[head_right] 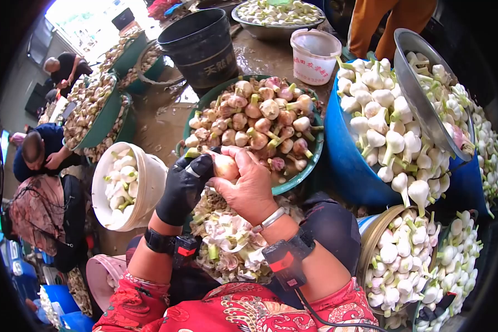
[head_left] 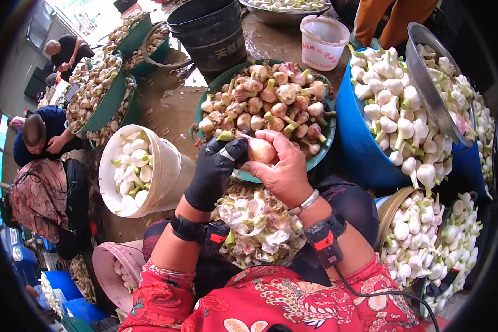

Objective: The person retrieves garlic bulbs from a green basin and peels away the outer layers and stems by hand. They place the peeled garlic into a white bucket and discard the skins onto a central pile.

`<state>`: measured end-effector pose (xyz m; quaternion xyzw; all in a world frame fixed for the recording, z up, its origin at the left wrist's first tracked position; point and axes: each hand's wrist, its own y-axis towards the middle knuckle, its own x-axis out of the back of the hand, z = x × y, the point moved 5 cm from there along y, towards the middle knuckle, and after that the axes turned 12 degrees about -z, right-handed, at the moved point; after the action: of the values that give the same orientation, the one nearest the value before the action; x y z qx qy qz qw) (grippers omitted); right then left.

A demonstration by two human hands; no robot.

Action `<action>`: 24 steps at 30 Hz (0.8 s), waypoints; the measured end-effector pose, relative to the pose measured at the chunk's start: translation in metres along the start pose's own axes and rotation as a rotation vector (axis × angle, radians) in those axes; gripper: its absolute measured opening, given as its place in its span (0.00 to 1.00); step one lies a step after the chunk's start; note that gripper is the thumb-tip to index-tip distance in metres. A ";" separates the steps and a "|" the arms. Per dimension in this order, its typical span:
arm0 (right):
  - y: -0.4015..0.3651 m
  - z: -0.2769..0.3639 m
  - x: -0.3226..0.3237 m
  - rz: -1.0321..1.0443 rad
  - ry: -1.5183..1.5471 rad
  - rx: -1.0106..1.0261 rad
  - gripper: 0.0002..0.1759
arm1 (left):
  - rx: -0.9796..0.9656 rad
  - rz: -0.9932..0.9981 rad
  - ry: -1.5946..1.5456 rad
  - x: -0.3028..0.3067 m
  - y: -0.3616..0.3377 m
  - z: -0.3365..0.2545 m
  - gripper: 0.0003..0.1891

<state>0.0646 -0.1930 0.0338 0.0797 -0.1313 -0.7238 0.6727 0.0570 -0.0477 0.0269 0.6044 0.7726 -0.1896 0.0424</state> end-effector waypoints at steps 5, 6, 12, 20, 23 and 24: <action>-0.005 -0.019 -0.012 0.074 0.429 -0.463 0.29 | 0.003 -0.014 0.020 0.008 -0.004 -0.003 0.09; -0.004 -0.018 -0.012 0.100 0.474 -0.497 0.27 | 0.050 -0.008 -0.001 0.009 -0.005 -0.001 0.09; 0.000 -0.014 -0.013 0.140 0.401 -0.463 0.27 | -0.415 0.177 0.586 0.009 -0.014 -0.033 0.10; -0.013 -0.020 -0.026 0.099 0.181 -0.106 0.27 | 0.025 0.048 0.215 0.021 -0.012 -0.011 0.08; -0.018 -0.028 -0.027 0.141 0.337 -0.466 0.23 | -0.175 0.034 0.441 0.031 -0.007 -0.004 0.07; -0.022 -0.027 -0.027 0.162 0.532 -0.776 0.19 | -0.307 -0.001 0.569 0.035 -0.006 -0.004 0.06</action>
<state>0.0533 -0.1672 0.0002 -0.0051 0.3197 -0.6189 0.7174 0.0422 -0.0154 0.0223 0.6192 0.7734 0.1056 -0.0850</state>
